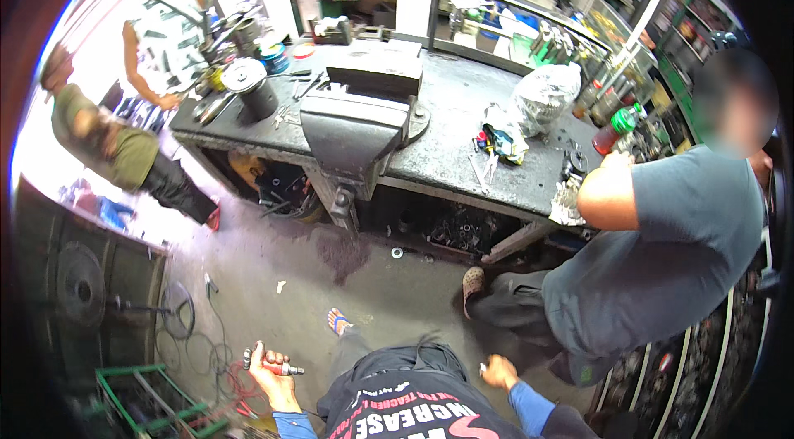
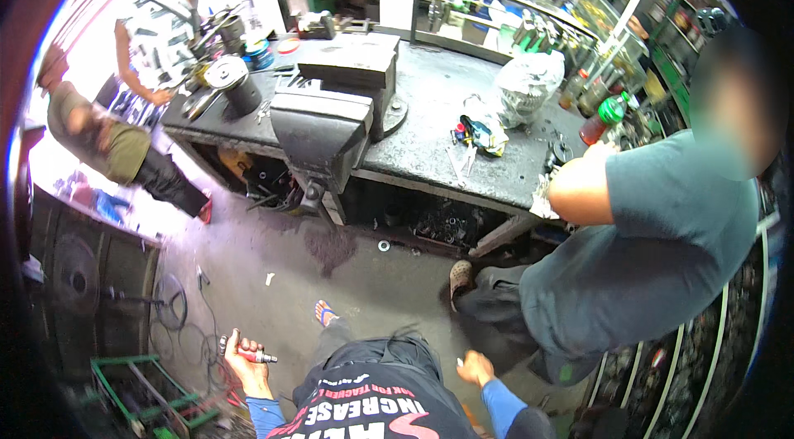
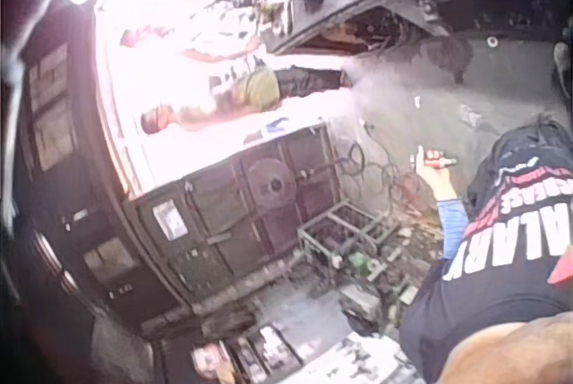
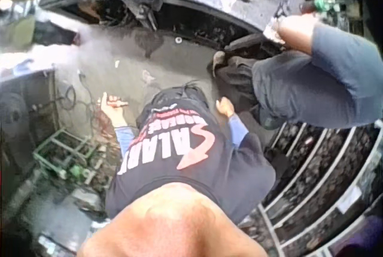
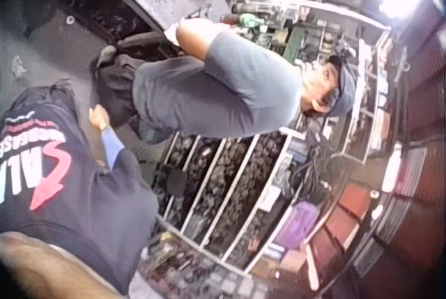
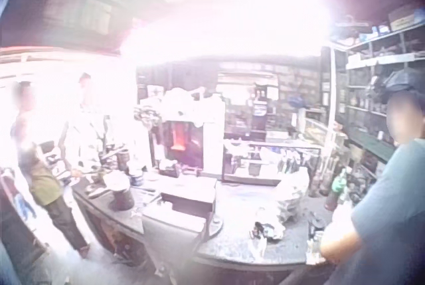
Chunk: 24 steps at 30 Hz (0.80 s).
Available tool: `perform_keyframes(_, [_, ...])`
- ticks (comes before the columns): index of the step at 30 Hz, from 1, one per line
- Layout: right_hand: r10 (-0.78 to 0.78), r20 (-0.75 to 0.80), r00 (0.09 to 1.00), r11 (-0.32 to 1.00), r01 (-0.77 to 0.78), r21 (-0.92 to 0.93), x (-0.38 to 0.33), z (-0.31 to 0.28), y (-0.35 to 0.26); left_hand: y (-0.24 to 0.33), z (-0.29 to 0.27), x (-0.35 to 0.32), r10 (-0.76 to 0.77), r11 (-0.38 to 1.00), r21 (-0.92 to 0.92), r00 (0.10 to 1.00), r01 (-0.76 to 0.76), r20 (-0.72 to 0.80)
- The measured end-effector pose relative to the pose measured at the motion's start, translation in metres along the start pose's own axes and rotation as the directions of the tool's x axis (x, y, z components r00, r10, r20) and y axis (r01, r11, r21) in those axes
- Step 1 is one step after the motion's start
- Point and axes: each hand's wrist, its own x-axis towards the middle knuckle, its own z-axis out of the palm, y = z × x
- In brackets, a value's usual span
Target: The person assembles a small mechanical component on a workbench, inserting pins and using a screwdriver and hammer to secure parts. The person retrieves tools from a wall rack and returns them after use.
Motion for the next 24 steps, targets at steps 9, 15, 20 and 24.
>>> perform_keyframes(9, [-0.545,-0.318,0.775,0.548,0.617,0.565,-0.069,-0.149,-0.395,0.129,0.197,0.112,-0.085,0.996,0.065,0.780,0.057,0.621])
perform_keyframes(15, [-0.700,-0.385,0.601,0.307,0.741,0.597,-0.052,-0.191,-0.536,0.160,0.322,0.144,-0.134,0.976,0.035,0.466,0.214,0.874])
perform_keyframes(20, [-0.726,-0.471,0.502,0.081,0.742,0.666,-0.006,-0.219,-0.615,0.171,0.391,0.179,-0.173,0.981,0.114,0.448,0.157,0.877])
perform_keyframes(24, [-0.736,-0.391,0.553,0.057,0.626,0.778,0.013,-0.253,-0.664,0.199,0.437,0.210,-0.195,0.978,0.145,0.407,0.150,0.892])
